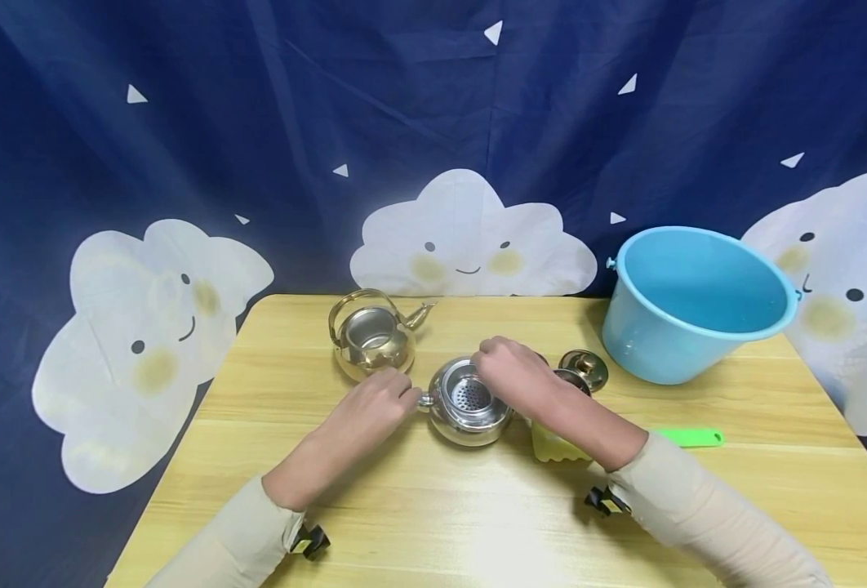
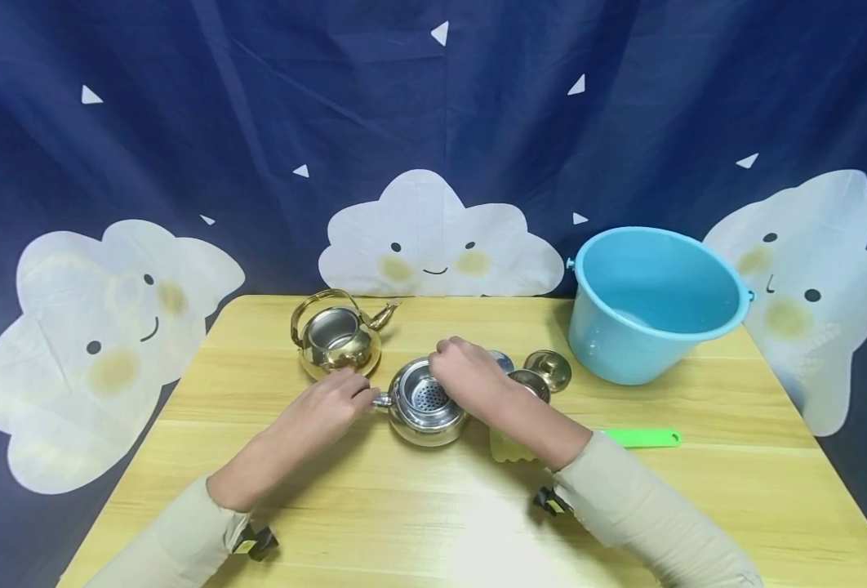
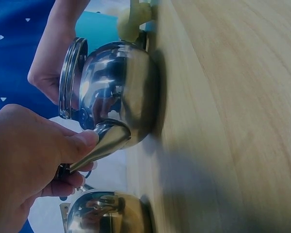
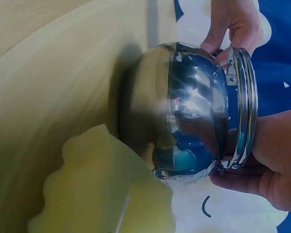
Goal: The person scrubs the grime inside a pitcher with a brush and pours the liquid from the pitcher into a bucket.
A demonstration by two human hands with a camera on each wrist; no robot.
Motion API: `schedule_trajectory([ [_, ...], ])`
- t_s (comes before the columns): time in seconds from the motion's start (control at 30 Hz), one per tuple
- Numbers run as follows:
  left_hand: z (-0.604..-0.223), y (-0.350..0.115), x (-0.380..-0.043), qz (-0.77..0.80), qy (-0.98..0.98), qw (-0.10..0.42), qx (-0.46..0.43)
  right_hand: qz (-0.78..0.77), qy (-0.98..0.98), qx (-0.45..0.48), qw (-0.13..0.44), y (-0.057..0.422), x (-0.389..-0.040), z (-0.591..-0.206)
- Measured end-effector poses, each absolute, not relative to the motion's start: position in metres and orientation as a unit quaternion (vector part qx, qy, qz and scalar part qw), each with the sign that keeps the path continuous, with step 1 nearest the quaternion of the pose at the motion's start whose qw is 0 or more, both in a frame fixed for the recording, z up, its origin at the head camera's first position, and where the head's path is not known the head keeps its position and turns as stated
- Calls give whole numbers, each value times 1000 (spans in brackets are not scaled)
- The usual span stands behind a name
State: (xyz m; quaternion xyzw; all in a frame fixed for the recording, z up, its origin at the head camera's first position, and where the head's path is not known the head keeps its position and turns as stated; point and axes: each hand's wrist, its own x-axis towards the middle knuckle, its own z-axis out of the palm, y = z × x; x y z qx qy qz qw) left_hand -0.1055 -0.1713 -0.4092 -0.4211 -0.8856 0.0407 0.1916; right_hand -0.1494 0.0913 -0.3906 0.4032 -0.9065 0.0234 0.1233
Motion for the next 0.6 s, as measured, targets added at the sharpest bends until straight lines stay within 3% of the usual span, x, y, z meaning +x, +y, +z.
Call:
schedule_trajectory([
  [0.6, -407, -170, -105, 48, -885, 194, -421, 66, -914, 390, 89, 89, -151, -383],
])
